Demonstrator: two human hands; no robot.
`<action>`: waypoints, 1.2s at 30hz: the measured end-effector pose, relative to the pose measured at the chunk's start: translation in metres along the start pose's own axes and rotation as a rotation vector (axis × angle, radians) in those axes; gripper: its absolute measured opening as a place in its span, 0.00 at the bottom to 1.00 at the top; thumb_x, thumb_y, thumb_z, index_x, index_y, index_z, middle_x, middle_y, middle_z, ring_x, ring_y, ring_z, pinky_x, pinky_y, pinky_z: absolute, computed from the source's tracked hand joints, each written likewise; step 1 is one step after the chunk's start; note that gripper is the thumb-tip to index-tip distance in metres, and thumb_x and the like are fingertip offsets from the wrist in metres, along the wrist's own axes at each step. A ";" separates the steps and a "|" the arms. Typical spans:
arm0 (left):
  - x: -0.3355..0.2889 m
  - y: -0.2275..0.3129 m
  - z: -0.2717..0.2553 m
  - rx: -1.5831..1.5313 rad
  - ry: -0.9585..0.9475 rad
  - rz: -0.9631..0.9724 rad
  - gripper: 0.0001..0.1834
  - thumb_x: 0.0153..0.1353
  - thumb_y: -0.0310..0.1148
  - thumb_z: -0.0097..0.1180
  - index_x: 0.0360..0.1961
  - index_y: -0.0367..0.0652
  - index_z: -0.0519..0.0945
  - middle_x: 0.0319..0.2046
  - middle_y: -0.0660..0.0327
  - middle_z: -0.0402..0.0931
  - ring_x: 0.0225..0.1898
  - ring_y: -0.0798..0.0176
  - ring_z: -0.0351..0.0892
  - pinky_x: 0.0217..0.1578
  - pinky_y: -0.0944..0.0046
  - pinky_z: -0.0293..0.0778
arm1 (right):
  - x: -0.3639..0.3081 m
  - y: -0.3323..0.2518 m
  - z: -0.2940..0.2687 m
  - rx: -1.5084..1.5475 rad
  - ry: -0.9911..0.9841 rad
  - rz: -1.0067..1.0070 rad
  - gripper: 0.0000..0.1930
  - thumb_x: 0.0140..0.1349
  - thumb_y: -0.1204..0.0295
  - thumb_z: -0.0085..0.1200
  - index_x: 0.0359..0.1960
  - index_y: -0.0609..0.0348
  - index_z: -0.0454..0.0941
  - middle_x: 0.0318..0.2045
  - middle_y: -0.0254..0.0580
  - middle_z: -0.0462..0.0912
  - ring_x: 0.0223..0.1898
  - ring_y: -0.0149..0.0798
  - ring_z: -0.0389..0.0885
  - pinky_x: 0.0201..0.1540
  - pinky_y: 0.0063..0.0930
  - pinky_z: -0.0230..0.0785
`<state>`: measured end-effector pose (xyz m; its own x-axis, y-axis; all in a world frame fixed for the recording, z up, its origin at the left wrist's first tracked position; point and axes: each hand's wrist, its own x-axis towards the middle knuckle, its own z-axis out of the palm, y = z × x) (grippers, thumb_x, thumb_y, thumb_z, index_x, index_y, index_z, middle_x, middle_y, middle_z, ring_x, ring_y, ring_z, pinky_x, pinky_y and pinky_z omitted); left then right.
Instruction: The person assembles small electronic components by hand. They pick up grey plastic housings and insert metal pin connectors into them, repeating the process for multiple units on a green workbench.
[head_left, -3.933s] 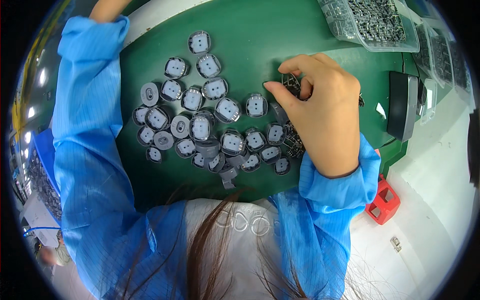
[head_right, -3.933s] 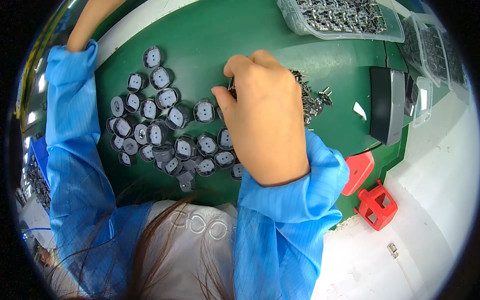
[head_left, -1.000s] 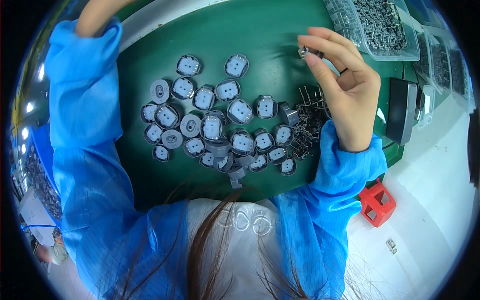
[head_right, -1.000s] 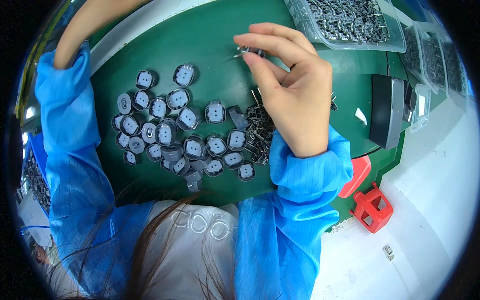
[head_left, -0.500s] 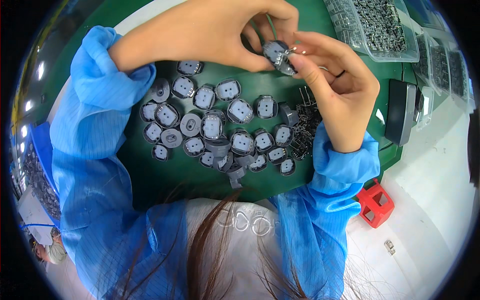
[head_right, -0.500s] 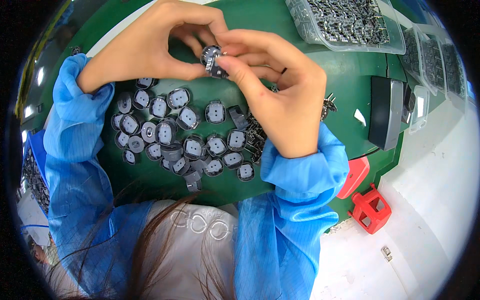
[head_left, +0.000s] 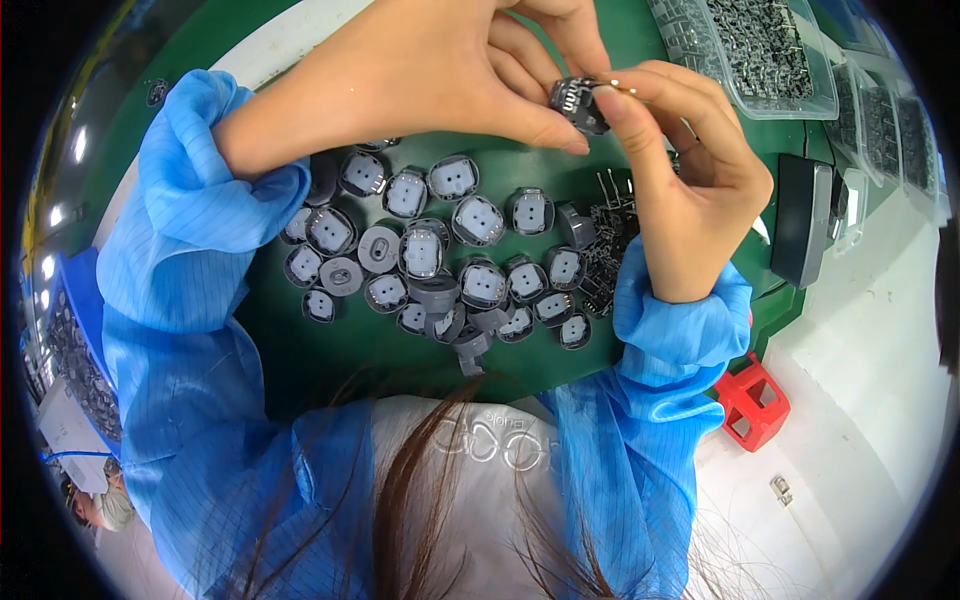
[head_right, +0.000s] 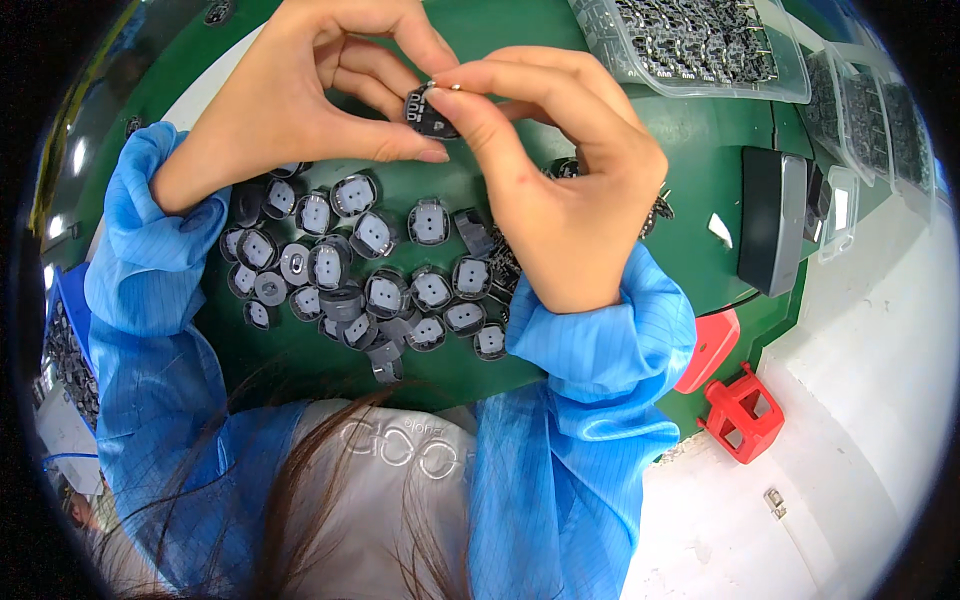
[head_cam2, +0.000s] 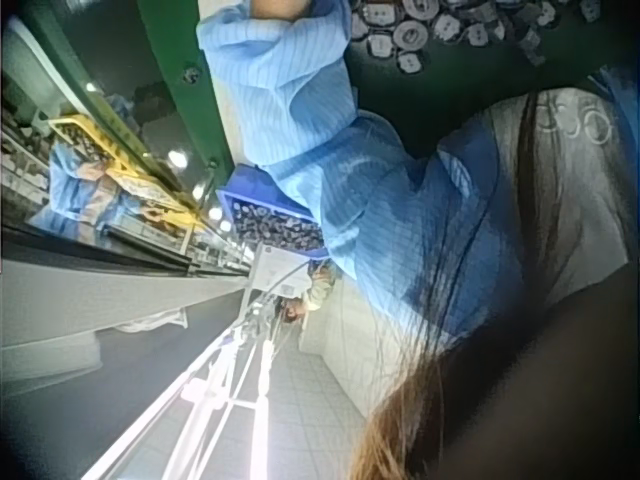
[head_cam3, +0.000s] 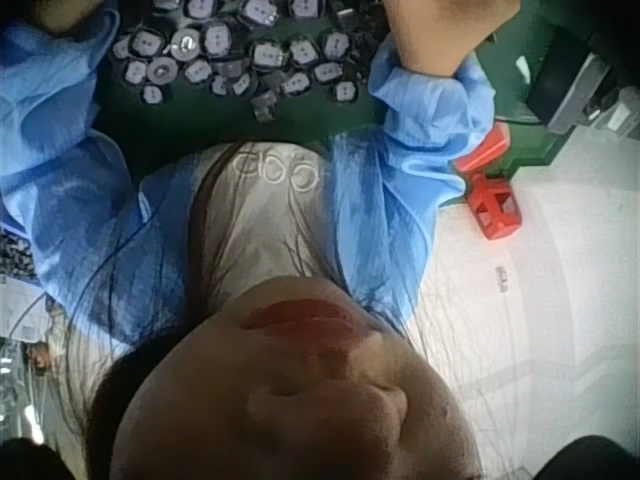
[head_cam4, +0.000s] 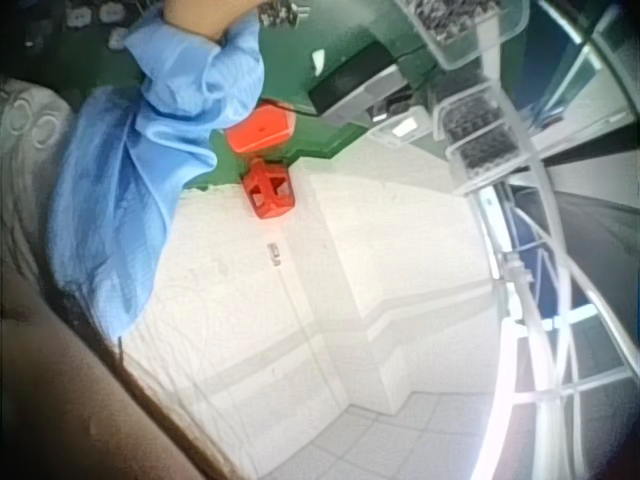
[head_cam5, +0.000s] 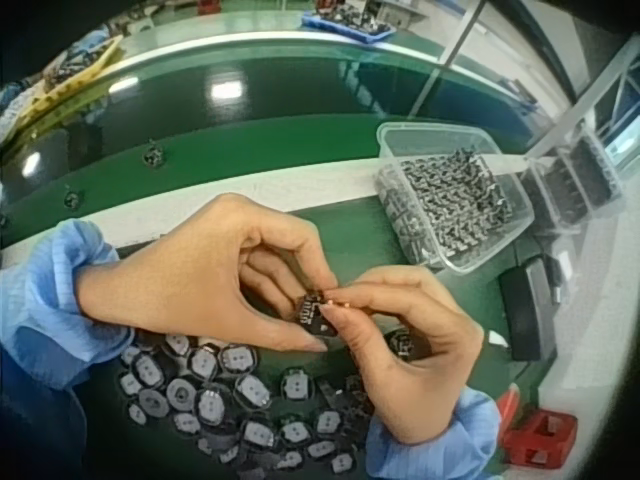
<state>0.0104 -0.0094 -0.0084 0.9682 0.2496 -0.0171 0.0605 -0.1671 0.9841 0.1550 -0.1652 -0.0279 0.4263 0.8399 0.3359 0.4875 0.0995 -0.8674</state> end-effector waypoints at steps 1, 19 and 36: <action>-0.001 -0.001 0.001 0.008 0.011 -0.005 0.18 0.54 0.22 0.74 0.45 0.31 0.82 0.40 0.52 0.85 0.43 0.66 0.88 0.45 0.70 0.86 | 0.000 0.000 0.000 -0.026 0.007 -0.021 0.07 0.58 0.84 0.67 0.39 0.66 0.87 0.42 0.44 0.85 0.44 0.33 0.85 0.47 0.26 0.79; 0.000 -0.001 0.000 0.005 -0.026 0.009 0.19 0.56 0.24 0.73 0.48 0.28 0.83 0.41 0.49 0.86 0.43 0.64 0.88 0.48 0.68 0.85 | -0.001 0.006 0.001 -0.237 0.044 -0.174 0.10 0.54 0.89 0.66 0.37 0.67 0.86 0.39 0.44 0.86 0.41 0.34 0.87 0.45 0.25 0.83; -0.007 0.005 0.008 -0.077 0.083 -0.019 0.12 0.56 0.19 0.65 0.42 0.32 0.84 0.40 0.53 0.86 0.42 0.68 0.87 0.45 0.72 0.82 | -0.007 0.005 0.020 0.367 -0.069 0.249 0.17 0.64 0.81 0.59 0.55 0.67 0.75 0.47 0.47 0.84 0.44 0.38 0.86 0.47 0.28 0.79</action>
<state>0.0054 -0.0196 -0.0044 0.9433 0.3311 -0.0242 0.0567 -0.0891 0.9944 0.1390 -0.1599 -0.0422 0.4381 0.8948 0.0860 0.0683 0.0623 -0.9957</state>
